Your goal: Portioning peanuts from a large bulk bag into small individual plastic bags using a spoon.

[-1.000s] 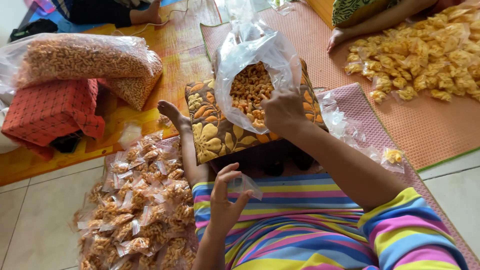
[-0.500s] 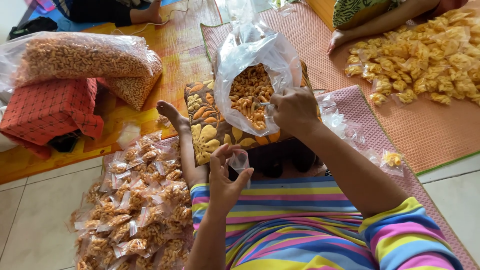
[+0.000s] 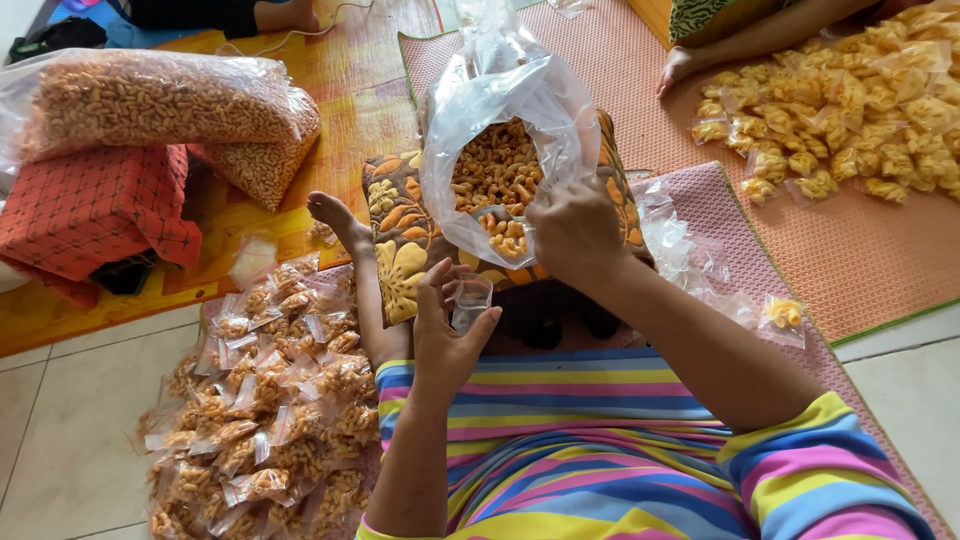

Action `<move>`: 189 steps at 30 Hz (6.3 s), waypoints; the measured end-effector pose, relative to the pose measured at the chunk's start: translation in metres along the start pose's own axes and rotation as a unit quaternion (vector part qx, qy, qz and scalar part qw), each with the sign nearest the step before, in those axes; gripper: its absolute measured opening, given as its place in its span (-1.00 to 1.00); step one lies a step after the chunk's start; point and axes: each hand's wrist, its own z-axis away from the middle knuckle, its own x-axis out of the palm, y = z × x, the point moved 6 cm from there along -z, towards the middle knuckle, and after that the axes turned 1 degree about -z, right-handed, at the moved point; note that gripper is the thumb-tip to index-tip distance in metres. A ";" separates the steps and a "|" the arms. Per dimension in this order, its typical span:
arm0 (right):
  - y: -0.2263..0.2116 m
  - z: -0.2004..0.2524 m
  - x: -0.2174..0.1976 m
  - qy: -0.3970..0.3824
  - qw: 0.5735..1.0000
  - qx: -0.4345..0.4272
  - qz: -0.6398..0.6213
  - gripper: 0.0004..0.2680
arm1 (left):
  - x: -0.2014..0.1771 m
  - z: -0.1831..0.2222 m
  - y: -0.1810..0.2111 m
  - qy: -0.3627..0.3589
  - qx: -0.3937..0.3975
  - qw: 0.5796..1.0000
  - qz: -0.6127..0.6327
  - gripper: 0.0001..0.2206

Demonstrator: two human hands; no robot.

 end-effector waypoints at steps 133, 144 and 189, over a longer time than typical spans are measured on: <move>0.067 -0.009 -0.022 -0.182 0.968 0.138 -0.107 -0.85 | 0.016 0.003 -0.024 0.035 -0.008 0.986 -0.160 -0.11; 0.023 -0.012 -0.100 -0.237 0.967 -0.006 -0.093 -0.89 | 0.023 0.007 -0.016 0.022 0.067 0.967 -0.246 -0.11; -0.049 -0.011 -0.224 0.131 0.927 -0.340 -0.092 -0.74 | 0.036 0.023 -0.007 -0.147 -0.171 0.920 0.320 -0.65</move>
